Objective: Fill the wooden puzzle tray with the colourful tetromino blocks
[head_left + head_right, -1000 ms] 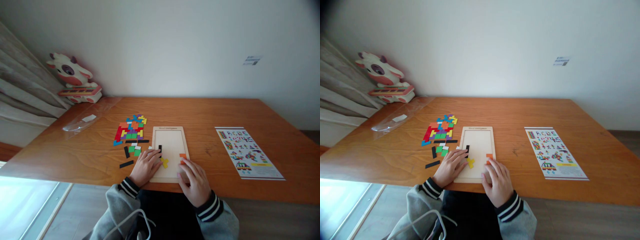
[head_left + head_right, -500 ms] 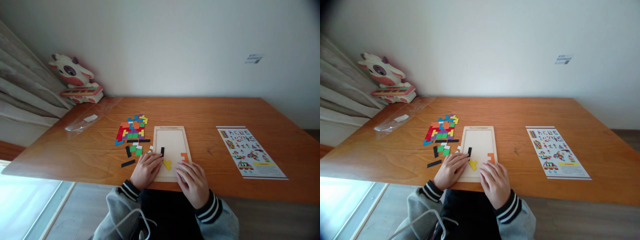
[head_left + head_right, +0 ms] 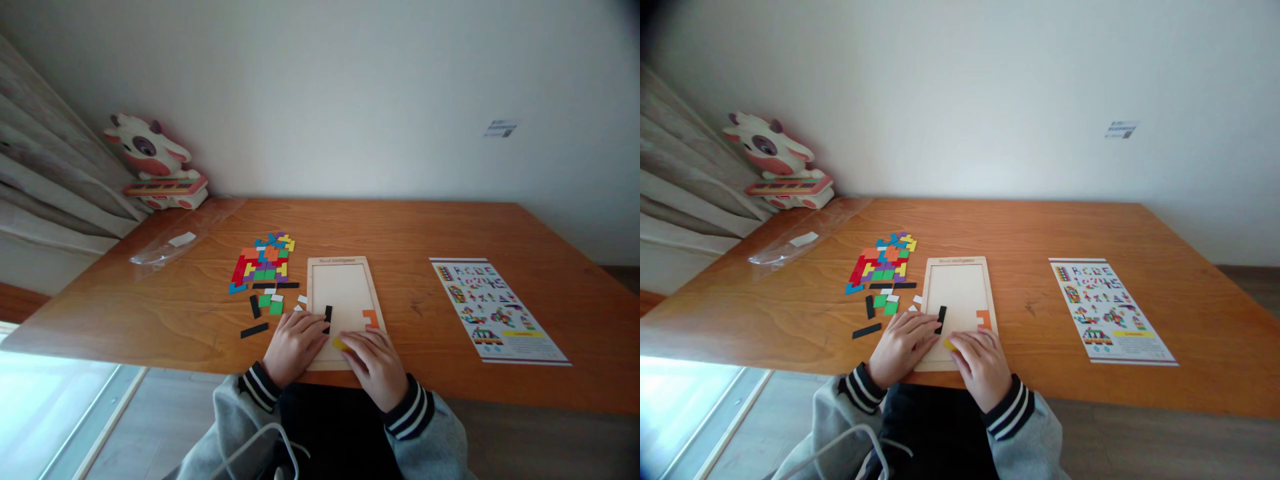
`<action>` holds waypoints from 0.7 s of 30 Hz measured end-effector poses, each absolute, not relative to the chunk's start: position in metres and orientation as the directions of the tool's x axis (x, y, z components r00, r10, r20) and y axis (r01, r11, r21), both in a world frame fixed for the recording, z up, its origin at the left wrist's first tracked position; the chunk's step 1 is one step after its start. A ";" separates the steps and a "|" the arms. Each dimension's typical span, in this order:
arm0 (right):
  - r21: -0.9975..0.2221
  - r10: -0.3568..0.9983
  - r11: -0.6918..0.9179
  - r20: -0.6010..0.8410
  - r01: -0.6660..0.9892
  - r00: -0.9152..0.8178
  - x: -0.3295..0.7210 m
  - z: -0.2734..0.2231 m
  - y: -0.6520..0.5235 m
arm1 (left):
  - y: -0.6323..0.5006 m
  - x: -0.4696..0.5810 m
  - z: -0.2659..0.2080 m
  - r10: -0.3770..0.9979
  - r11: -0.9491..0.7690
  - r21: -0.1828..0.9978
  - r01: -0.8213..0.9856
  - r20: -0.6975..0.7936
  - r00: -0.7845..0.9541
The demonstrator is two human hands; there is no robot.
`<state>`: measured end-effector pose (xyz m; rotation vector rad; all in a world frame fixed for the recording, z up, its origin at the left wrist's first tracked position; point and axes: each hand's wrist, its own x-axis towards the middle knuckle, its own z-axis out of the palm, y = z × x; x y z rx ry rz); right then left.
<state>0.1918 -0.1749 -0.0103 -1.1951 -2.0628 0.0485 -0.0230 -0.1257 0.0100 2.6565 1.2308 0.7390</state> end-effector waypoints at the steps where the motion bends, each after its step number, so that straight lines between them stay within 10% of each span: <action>1: -0.372 0.755 0.580 0.579 0.724 -0.307 0.194 -0.009 -0.174 | -0.125 -0.020 0.011 0.758 -0.644 0.297 0.705 0.373 0.535; 12: -0.295 0.644 0.658 0.698 0.693 -0.314 0.205 -0.006 -0.170 | -0.116 -0.006 0.009 0.696 -0.717 0.308 0.625 0.363 0.619; 21: -0.471 0.726 0.248 0.669 0.847 0.159 0.249 -0.022 -0.164 | -0.129 0.010 0.015 0.570 -0.821 0.234 0.520 0.288 0.770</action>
